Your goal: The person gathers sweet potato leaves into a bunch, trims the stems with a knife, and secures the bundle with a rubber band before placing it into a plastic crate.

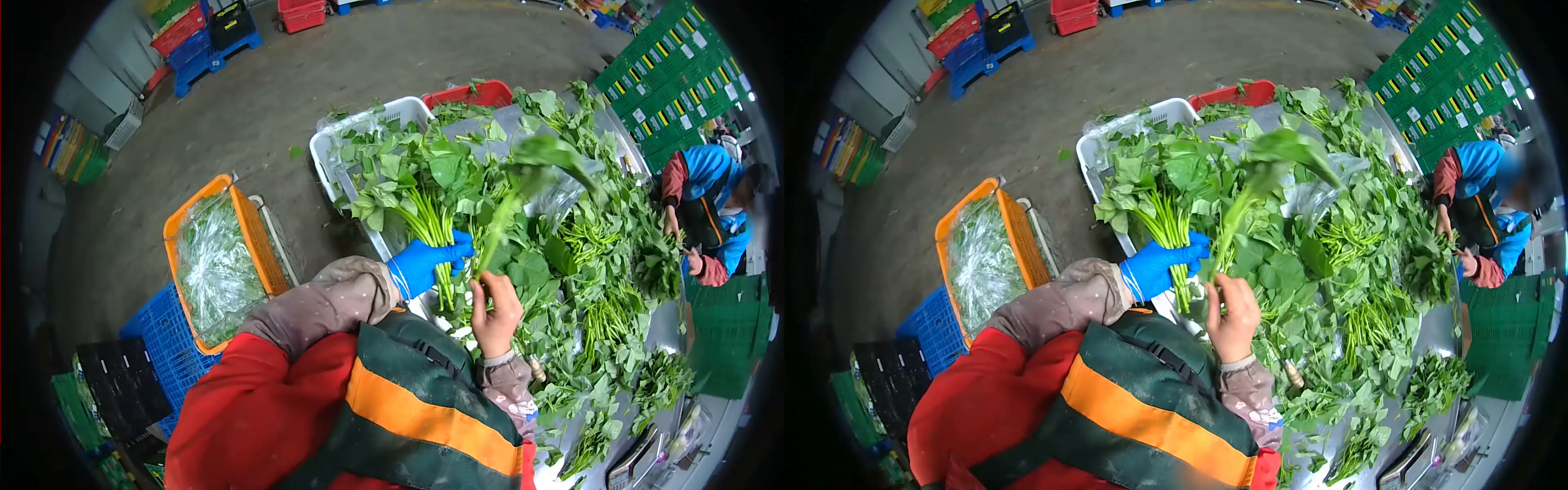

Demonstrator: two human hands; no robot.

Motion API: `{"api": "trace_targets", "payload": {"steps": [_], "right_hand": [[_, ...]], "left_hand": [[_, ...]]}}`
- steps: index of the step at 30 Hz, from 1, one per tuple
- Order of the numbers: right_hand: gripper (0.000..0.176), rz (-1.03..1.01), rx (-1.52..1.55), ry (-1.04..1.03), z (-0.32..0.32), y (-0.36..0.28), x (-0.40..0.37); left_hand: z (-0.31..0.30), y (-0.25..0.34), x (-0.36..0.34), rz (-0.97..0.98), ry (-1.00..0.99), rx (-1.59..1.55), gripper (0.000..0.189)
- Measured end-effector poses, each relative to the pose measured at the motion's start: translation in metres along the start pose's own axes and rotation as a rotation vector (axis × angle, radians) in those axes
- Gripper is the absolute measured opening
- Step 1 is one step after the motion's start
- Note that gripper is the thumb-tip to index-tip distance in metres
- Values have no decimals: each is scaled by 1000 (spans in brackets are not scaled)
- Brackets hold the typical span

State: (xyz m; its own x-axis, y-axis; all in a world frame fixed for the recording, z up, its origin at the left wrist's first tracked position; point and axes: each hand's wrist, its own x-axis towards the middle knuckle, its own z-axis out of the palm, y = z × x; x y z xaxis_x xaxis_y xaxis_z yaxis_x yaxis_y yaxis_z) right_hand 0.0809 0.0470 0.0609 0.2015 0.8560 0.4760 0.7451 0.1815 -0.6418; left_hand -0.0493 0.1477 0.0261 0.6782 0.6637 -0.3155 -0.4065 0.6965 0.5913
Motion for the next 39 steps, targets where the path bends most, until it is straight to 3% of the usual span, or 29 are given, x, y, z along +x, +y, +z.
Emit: {"api": "trace_targets", "payload": {"steps": [3, 4, 7, 11, 12, 15, 16, 19, 21, 23, 25, 26, 27, 29, 31, 35, 36, 39], "right_hand": [[18, -65, -34, -130, 11, 5, -8], [19, -3, -15, -189, 13, 6, -11], [21, 362, 225, -388, 14, 5, -9], [16, 904, 945, -435, 20, 24, -11], [11, 906, 961, -377, 23, 27, -15], [8, 806, 1006, -390, 30, 35, -21], [5, 881, 1038, -317, 29, 26, -19], [3, 541, 863, -296, 22, 26, -20], [4, 510, 880, -220, 7, 25, -18], [6, 497, 1136, -138, -6, 33, -25], [15, 622, 1847, 143, -16, 42, -27], [24, 733, 1975, 354, -23, 33, -16], [20, 822, 1901, 396, -25, 22, -2], [18, 715, 1449, -4, -15, 29, 1], [11, 701, 784, -80, 1, 13, 9], [17, 204, 158, -145, 36, 0, 34], [20, 163, 3, -180, 42, -2, 36], [20, 200, -5, -222, 48, 2, 34]], "left_hand": [[1, 2, -3, 12, 9, 122, 27], [1, 4, -6, 11, 4, 199, 27], [-4, -3, -10, -72, 123, 157, 27], [-17, -12, -8, -33, 55, 221, 31], [-17, -10, -10, -97, 80, 246, 32], [-16, -11, -11, -17, 54, 194, 33], [-15, -10, -11, -2, 87, 143, 32], [-16, 5, -13, -96, 133, -63, 31], [-24, 3, -8, -8, 174, -19, 27], [-39, 3, 0, 156, 161, -5, 25], [-38, 7, 1, 204, 172, 132, 22], [-37, 6, 0, 223, 154, 252, 22], [-36, 4, 0, 240, 134, 372, 22], [-31, -11, 0, 236, 188, 371, 21], [-30, -23, -2, 183, 172, 451, 21], [-33, -49, 2, 307, 292, 695, 24], [-38, -58, 6, 326, 295, 706, 23], [-34, -52, -2, 144, 345, 873, 19]]}}
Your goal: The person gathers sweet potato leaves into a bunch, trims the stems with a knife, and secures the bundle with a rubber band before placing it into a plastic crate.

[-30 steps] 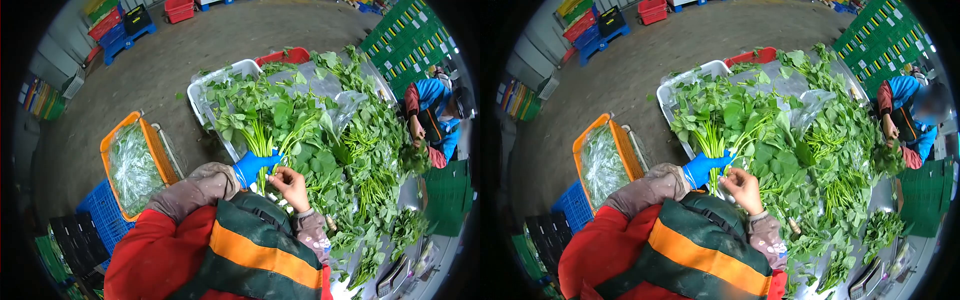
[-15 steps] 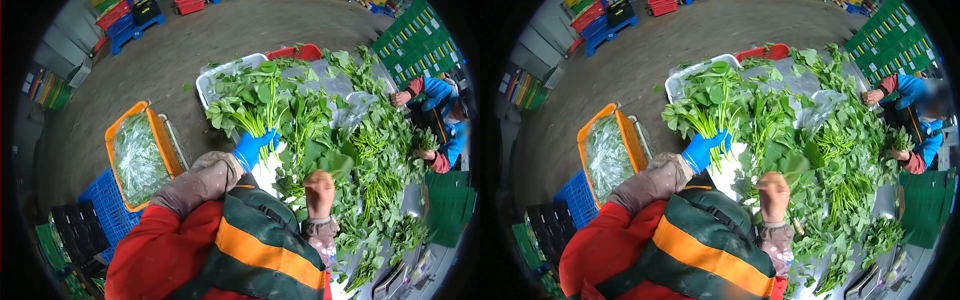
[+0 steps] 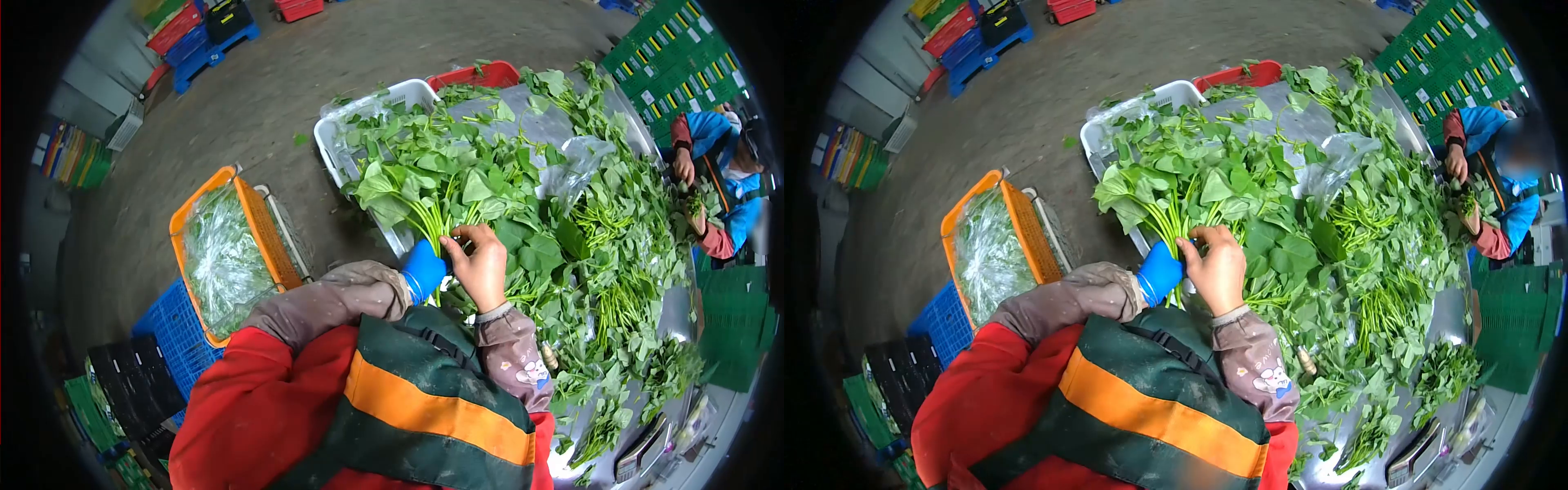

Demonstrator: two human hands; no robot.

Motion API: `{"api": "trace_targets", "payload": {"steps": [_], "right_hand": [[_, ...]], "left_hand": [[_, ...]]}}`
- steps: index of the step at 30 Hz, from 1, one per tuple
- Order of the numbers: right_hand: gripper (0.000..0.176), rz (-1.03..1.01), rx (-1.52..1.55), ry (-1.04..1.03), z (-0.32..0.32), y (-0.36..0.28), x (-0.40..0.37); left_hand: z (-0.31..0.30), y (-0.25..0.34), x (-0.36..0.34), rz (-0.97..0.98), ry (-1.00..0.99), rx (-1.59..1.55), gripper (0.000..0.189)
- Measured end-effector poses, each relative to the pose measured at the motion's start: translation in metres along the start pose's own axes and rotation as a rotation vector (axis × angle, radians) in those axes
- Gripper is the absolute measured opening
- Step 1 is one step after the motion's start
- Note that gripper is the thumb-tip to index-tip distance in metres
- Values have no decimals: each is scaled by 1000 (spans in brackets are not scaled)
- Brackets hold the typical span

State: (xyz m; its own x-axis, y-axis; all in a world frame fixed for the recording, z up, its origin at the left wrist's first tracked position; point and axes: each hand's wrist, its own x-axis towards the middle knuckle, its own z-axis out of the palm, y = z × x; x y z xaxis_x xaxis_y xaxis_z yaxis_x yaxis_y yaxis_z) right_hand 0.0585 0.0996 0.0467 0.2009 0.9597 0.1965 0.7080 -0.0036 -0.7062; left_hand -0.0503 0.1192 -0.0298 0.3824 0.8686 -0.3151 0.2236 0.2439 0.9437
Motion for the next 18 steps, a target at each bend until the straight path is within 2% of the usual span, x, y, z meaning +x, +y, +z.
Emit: {"api": "trace_targets", "payload": {"steps": [3, 6, 10, 13, 16, 18], "right_hand": [[18, 87, 263, 41, 12, 21, -3], [17, 189, 145, 3, 5, 12, -1], [8, 198, 157, 22, 6, 13, -2], [5, 201, 172, 50, 3, 10, -3], [3, 212, 213, 32, 5, 12, -7], [4, 137, 295, 25, 10, 25, -14]], "left_hand": [[1, 5, -7, -16, -100, -215, 22], [7, 2, -6, 58, -111, -285, 29], [8, -1, -8, 40, -131, -352, 33], [6, -4, -6, 18, -153, -284, 32], [5, 2, -9, 8, -110, -337, 30], [1, 4, -7, 16, -128, -364, 30]]}}
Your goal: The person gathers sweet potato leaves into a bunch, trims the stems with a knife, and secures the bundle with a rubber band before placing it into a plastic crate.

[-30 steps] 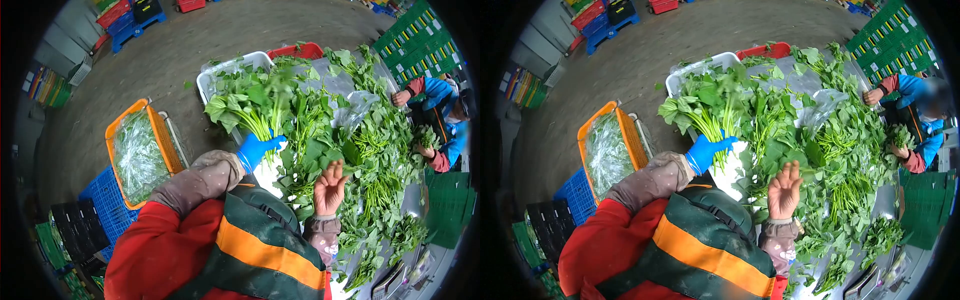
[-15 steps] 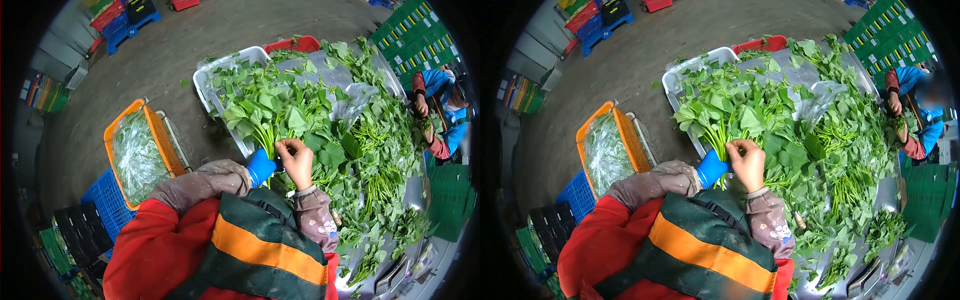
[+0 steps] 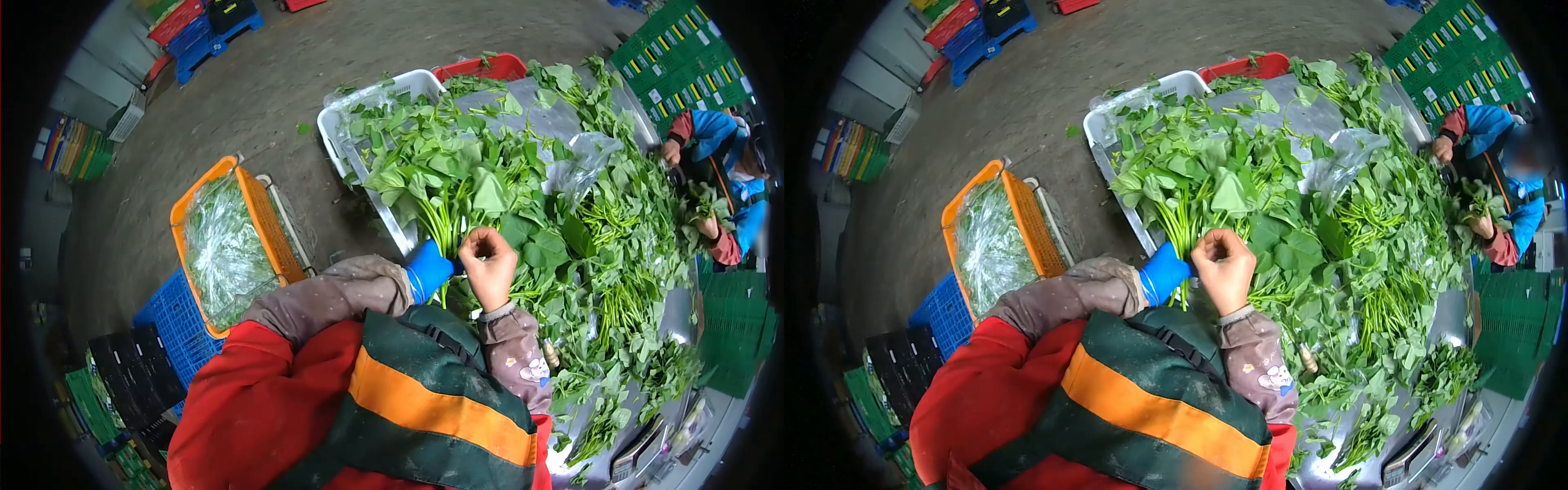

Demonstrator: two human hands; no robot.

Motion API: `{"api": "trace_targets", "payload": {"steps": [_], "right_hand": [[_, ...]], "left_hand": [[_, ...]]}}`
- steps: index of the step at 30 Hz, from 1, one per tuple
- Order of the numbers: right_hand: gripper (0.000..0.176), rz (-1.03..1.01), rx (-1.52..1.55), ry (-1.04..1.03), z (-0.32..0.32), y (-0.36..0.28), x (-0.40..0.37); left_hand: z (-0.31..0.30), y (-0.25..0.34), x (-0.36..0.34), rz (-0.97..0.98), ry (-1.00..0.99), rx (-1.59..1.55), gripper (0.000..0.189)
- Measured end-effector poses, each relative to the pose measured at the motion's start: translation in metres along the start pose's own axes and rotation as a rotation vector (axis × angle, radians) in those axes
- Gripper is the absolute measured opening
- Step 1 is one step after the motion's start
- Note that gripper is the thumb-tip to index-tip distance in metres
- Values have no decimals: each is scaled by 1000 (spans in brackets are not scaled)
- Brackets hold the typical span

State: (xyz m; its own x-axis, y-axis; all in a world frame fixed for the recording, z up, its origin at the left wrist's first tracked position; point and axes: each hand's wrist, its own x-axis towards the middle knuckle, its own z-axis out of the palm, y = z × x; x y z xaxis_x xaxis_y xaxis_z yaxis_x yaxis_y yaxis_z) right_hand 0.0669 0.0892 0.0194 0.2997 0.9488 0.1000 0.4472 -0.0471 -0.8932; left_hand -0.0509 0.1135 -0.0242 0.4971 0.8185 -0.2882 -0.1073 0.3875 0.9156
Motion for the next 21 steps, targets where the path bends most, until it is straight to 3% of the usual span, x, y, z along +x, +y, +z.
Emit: {"api": "trace_targets", "payload": {"steps": [4, 5, 8, 9, 13, 16, 17, 18, 20, 21], "right_hand": [[6, 31, 396, -110, -1, 2, -8], [6, 160, 667, -208, -6, 1, -10], [3, 336, 931, -271, -14, 14, -13], [2, 349, 991, -275, -15, 17, -15], [5, 287, 807, -399, -20, 17, -28], [6, 239, 573, -497, -31, -13, -37], [8, 90, 396, -552, -32, -14, -38], [8, -50, 194, -639, -37, -24, -37], [8, -85, 145, -757, -46, -26, -39], [14, 108, 339, -676, -57, -20, -41]], "left_hand": [[-2, -10, 4, -1, 23, -34, 29], [-2, 7, -5, -103, -24, -67, 36], [-14, 3, -2, -154, -234, -294, 37], [-14, 3, -7, -235, -158, -422, 34], [-26, 11, -13, -343, -314, -641, 21], [-34, 11, -13, -187, -339, -221, 16], [-29, 18, -7, 44, -369, -270, 13], [-25, 25, -11, -234, -120, -552, 14], [-42, 31, 3, -39, -52, -640, 16], [-54, 40, 10, 53, -43, -654, 17]]}}
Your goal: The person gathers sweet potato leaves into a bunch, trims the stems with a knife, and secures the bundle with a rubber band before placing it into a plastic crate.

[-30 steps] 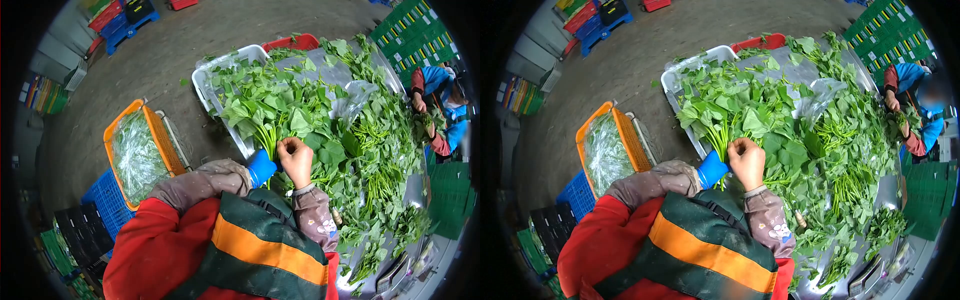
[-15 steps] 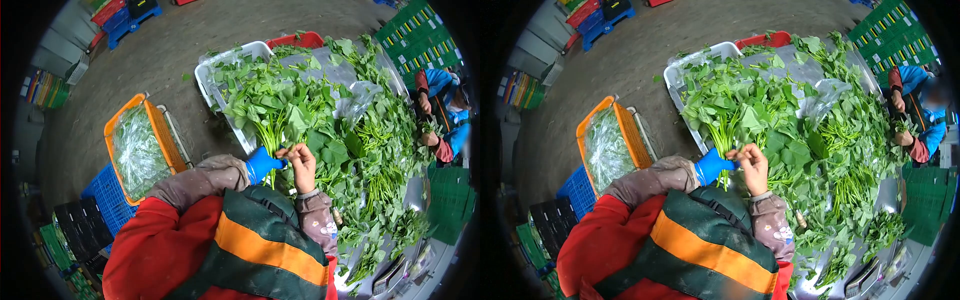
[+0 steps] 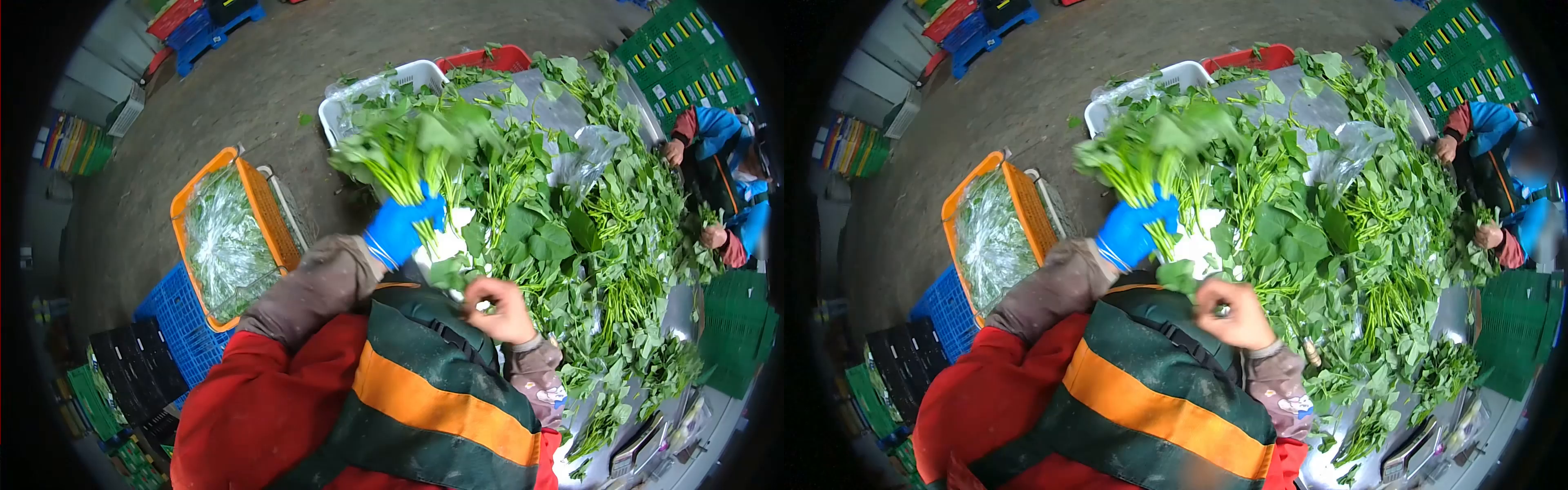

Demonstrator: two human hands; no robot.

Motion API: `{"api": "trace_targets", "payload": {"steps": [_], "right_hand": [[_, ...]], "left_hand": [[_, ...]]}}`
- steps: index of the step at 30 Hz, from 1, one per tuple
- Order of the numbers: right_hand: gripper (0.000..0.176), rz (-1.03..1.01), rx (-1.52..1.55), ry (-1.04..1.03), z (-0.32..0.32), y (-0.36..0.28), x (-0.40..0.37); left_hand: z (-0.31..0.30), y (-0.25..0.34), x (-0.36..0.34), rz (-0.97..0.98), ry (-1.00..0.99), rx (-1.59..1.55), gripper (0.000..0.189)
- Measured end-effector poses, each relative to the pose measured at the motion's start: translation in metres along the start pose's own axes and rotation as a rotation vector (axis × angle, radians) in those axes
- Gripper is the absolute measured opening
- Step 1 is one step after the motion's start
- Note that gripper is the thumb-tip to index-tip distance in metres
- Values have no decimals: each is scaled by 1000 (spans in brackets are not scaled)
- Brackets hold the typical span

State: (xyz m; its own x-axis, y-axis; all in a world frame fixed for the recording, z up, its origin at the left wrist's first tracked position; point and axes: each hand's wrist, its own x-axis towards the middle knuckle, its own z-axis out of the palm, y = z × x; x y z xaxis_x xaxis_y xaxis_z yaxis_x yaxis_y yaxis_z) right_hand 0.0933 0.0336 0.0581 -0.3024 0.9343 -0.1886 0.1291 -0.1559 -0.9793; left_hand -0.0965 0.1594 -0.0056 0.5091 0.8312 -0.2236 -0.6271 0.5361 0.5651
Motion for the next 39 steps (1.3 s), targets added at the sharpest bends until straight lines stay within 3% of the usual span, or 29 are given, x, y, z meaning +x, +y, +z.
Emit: {"api": "trace_targets", "payload": {"steps": [1, 3, 5, 6, 7, 8, 10, 11, 13, 16, 19, 21, 23, 25, 27, 30, 31, 35, 36, 37, 39], "right_hand": [[21, 101, 242, 93, -12, 4, -8], [39, -370, 1285, 415, -39, 7, 0], [50, -472, 1291, 423, -59, 7, 21], [50, -254, 935, 565, -55, 17, 33], [52, 6, 577, 534, -48, 28, 49], [47, 203, 192, 515, -31, 26, 62], [36, 12, -701, 550, -10, 78, 92], [32, -20, -916, 550, -2, 89, 100], [26, 186, -939, 392, 0, 99, 104], [16, -24, -449, 614, -5, 96, 93], [10, 56, 195, 560, 2, 44, 69], [9, 50, 247, 502, 11, 31, 59], [8, 25, 83, 439, 18, 33, 52], [10, -45, -319, 404, 24, 28, 52], [9, -90, -328, 454, 28, 26, 51], [8, -215, -134, 601, 28, 26, 49], [12, -236, 45, 674, 24, 27, 48], [34, -282, 750, 867, 6, -1, 62], [47, -224, 555, 696, -1, 16, 65], [40, -67, 342, 580, 0, 25, 71], [31, 61, -214, 434, 10, 68, 97]], "left_hand": [[-3, 16, 4, 91, -16, -13, 18], [0, 47, 1, 126, -4, -73, 18], [-13, 53, 4, 140, -5, -83, 28], [-13, 53, 4, 147, 15, -104, 31], [-13, 53, 5, 154, 33, -125, 34], [-17, 50, 6, 101, -74, -149, 42], [-14, 42, 3, 3, -20, -220, 41], [-13, 37, 1, -45, 11, -257, 40], [-18, 28, 0, -51, 52, -213, 36], [-17, 23, -5, -48, 178, -44, 31], [-22, 5, -1, 4, 223, 80, 31], [-8, -2, -4, -75, 184, 5, 30], [1, -5, -3, -181, 63, -6, 30], [16, -8, -5, -189, 61, 87, 29], [-6, -19, 3, -186, 93, 241, 30], [-6, -14, 6, -171, 161, -50, 31], [-20, -13, 11, -147, 48, -138, 31], [-44, 29, 11, 12, 109, -192, 34], [-41, 38, 6, 20, 169, -124, 39], [-44, 40, 4, 18, 147, -117, 42], [-47, 44, 3, 29, 99, -106, 46]]}}
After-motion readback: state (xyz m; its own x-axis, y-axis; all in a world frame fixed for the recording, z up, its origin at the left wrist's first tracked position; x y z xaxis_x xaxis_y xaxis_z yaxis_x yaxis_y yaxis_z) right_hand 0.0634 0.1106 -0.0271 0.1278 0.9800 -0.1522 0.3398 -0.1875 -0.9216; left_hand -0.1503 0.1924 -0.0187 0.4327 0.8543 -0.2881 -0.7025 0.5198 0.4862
